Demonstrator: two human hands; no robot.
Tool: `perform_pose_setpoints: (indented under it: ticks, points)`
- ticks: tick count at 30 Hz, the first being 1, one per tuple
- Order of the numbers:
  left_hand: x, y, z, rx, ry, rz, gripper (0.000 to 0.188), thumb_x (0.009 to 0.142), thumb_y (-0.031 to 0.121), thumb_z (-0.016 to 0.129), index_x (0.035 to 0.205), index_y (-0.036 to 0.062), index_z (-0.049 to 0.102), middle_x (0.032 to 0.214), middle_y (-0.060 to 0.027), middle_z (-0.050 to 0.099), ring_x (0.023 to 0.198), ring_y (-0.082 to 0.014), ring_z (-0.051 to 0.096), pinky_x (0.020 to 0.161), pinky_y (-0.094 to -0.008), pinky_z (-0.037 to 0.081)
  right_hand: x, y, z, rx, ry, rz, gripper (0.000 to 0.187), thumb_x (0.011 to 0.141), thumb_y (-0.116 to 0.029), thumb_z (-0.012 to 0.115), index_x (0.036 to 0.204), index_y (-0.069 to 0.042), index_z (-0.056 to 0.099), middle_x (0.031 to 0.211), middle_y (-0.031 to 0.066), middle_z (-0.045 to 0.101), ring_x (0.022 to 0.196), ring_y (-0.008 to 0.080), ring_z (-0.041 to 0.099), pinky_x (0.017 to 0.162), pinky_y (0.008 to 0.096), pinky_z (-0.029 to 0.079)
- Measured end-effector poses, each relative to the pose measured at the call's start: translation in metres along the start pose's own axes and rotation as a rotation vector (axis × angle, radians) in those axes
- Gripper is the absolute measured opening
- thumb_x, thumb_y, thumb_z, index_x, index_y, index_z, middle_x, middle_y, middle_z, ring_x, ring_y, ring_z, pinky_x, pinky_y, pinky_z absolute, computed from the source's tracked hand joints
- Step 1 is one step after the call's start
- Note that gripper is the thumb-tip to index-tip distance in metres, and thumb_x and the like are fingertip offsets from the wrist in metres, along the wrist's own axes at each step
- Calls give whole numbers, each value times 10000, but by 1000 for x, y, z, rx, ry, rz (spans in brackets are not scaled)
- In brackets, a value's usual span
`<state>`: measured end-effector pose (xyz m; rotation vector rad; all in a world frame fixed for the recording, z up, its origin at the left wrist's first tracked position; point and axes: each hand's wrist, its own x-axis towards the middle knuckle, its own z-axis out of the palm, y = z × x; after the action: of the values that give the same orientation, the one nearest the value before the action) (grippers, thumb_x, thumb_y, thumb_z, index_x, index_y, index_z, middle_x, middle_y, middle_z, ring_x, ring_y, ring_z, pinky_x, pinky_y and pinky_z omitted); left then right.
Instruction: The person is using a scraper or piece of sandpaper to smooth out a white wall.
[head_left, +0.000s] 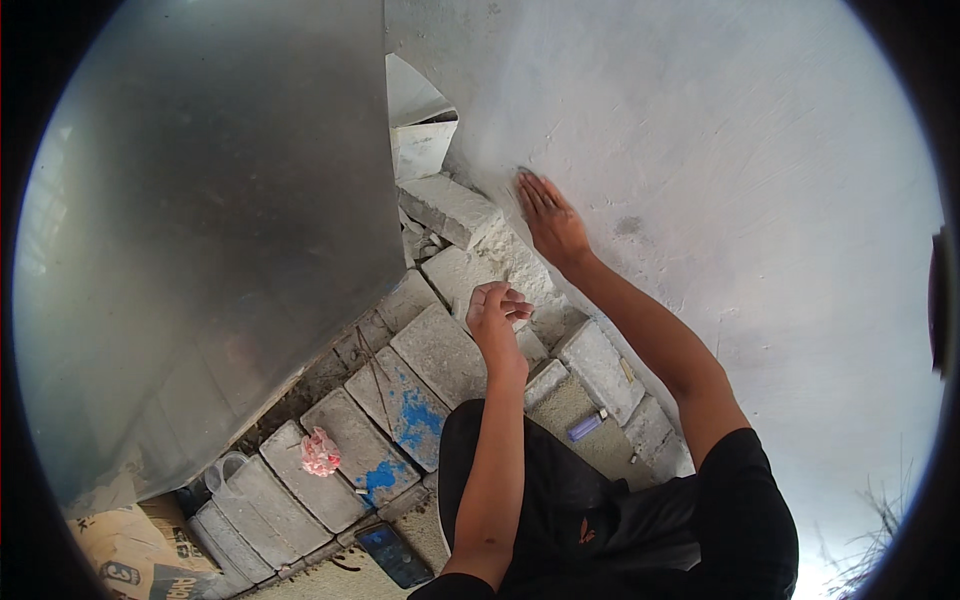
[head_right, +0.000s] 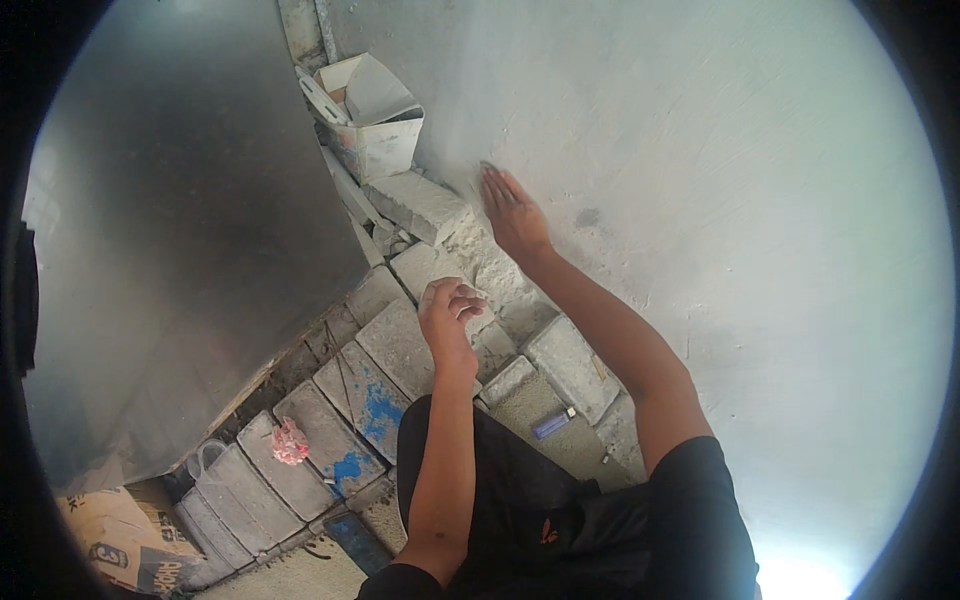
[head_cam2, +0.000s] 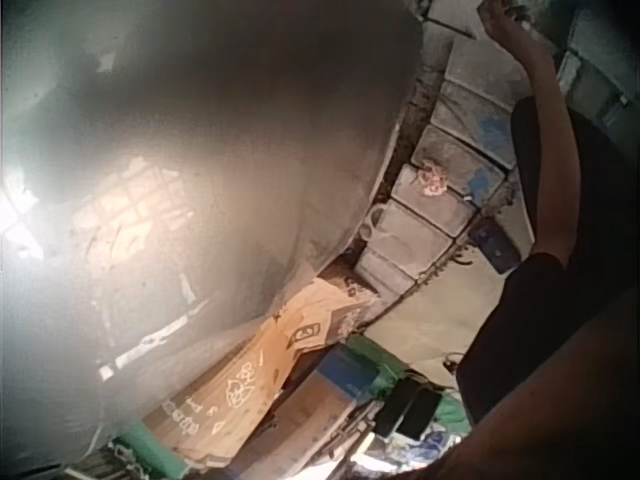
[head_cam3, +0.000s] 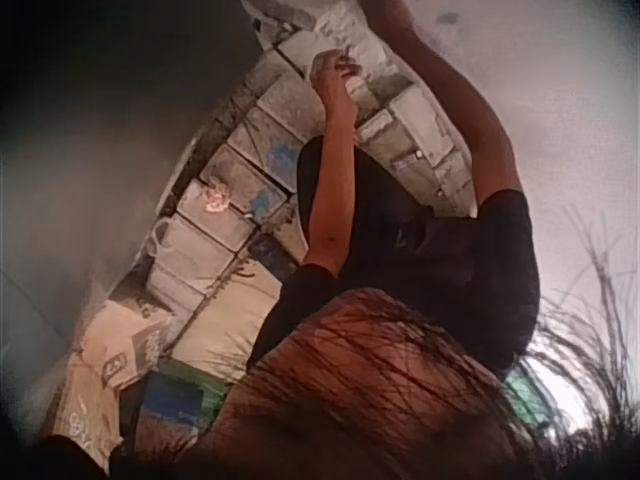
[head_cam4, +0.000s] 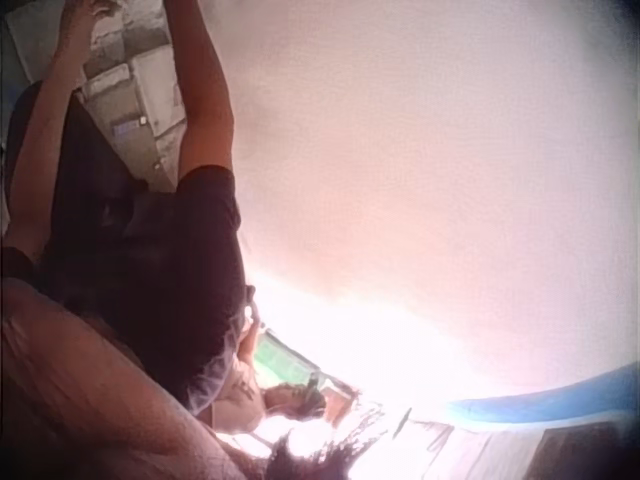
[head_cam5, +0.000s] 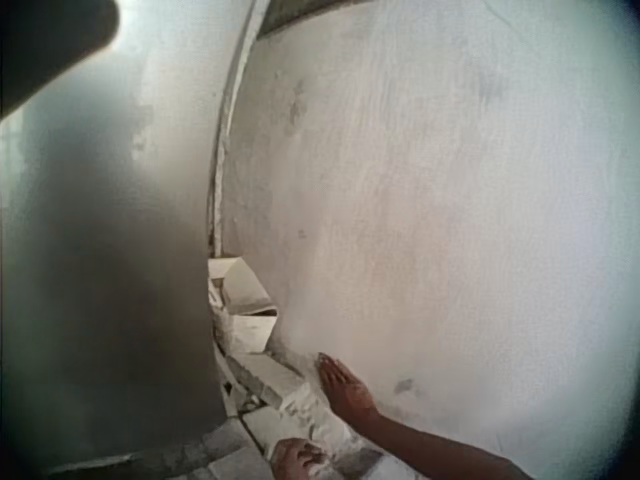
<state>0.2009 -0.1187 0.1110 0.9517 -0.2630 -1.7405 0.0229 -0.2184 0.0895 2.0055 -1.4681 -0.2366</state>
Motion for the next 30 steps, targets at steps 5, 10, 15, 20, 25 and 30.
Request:
perform_pose_setpoints:
  ticks: [5, 10, 15, 20, 25, 30]
  points:
    - [-3, 3, -2, -13, 1, -32, 109, 873, 161, 586, 885, 54, 569, 735, -47, 579, 609, -170, 589, 628, -297, 456, -78, -1, -34, 103, -68, 21, 542, 906, -113, 436, 1420, 56, 406, 1510, 154, 403, 1423, 206, 347, 1210, 358, 208]
    - [-1, -3, -4, -4, -25, -57, 131, 873, 177, 582, 901, 49, 570, 754, -58, 578, 642, -185, 594, 660, -316, 459, -73, -1, -36, 123, -128, 49, 537, 918, -118, 431, 1427, 50, 402, 1519, 144, 396, 1428, 199, 341, 1209, 358, 206]
    - [0, -4, -3, 4, -26, -49, 141, 875, 184, 579, 906, 47, 573, 768, -68, 580, 667, -198, 598, 684, -332, 461, -7, 2, -4, 60, -41, -9, 526, 959, -162, 429, 1441, 43, 384, 1529, 140, 380, 1432, 189, 331, 1215, 362, 188]
    - [3, -10, -2, 21, -12, -28, 143, 878, 182, 575, 911, 43, 574, 768, -67, 577, 668, -190, 599, 674, -320, 465, 11, -5, 1, 11, -64, 10, 527, 967, -187, 434, 1440, 42, 385, 1529, 140, 381, 1432, 186, 330, 1218, 373, 182]
    - [1, -9, 0, 33, -43, -69, 145, 877, 180, 573, 918, 41, 570, 773, -67, 570, 667, -193, 595, 677, -325, 467, -46, 0, -26, 85, -101, 13, 527, 974, -200, 436, 1446, 27, 382, 1529, 127, 385, 1430, 181, 332, 1222, 371, 161]
    - [-2, -12, 1, 20, -68, -65, 150, 873, 182, 574, 922, 41, 573, 773, -76, 572, 670, -201, 599, 668, -326, 474, -65, 3, -41, -12, -142, 44, 544, 961, -190, 430, 1464, 8, 370, 1539, 98, 378, 1438, 162, 317, 1226, 369, 135]
